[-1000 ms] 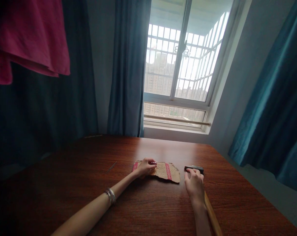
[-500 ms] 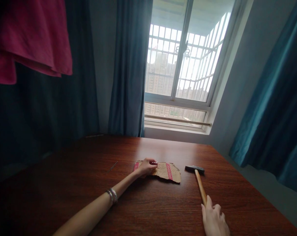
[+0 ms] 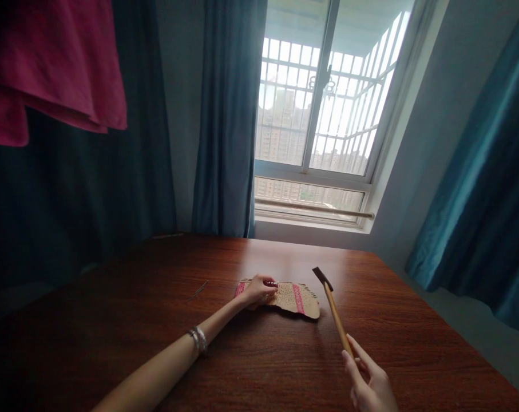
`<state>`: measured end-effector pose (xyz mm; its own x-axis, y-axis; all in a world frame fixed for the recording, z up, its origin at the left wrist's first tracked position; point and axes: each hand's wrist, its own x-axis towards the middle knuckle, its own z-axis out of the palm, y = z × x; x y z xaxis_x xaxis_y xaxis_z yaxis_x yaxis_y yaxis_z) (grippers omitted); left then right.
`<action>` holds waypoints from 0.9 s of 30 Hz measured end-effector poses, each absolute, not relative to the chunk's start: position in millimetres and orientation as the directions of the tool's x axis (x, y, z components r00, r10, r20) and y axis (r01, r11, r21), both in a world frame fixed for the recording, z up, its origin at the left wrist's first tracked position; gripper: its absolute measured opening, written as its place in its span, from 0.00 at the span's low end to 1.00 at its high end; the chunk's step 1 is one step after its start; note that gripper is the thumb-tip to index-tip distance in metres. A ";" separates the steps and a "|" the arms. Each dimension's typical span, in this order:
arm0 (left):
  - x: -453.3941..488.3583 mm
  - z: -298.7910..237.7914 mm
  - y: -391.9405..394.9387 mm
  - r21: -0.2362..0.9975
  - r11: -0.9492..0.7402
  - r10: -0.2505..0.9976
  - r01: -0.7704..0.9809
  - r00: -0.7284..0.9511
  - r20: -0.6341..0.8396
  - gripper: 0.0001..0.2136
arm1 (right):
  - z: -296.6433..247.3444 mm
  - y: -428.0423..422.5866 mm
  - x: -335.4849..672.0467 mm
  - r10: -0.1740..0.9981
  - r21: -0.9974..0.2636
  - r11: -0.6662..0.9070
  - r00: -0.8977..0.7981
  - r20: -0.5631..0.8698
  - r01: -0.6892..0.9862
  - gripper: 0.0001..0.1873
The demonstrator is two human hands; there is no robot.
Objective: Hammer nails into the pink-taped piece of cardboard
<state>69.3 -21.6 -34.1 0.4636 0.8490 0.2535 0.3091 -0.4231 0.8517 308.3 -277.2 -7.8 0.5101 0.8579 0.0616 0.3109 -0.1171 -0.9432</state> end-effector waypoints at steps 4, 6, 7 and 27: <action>69.5 -33.7 -22.5 0.852 -0.413 0.855 0.323 0.460 0.240 0.11 | 12.9 -275.9 267.2 0.914 -0.996 -0.066 0.398 -0.081 -0.052 0.38; 70.2 -32.7 -23.6 0.852 -0.404 0.860 0.332 0.456 0.230 0.11 | 22.0 -273.1 253.4 0.926 -0.988 -0.082 0.357 -0.125 -0.134 0.37; 70.5 -32.1 -24.2 0.853 -0.400 0.862 0.335 0.453 0.226 0.11 | 25.5 -271.4 248.3 0.932 -0.984 -0.086 0.335 -0.135 -0.157 0.37; 70.4 -40.2 -17.4 0.847 -0.443 0.841 0.295 0.463 0.278 0.10 | 29.3 -259.3 216.8 0.966 -0.966 -0.074 0.224 -0.131 -0.248 0.36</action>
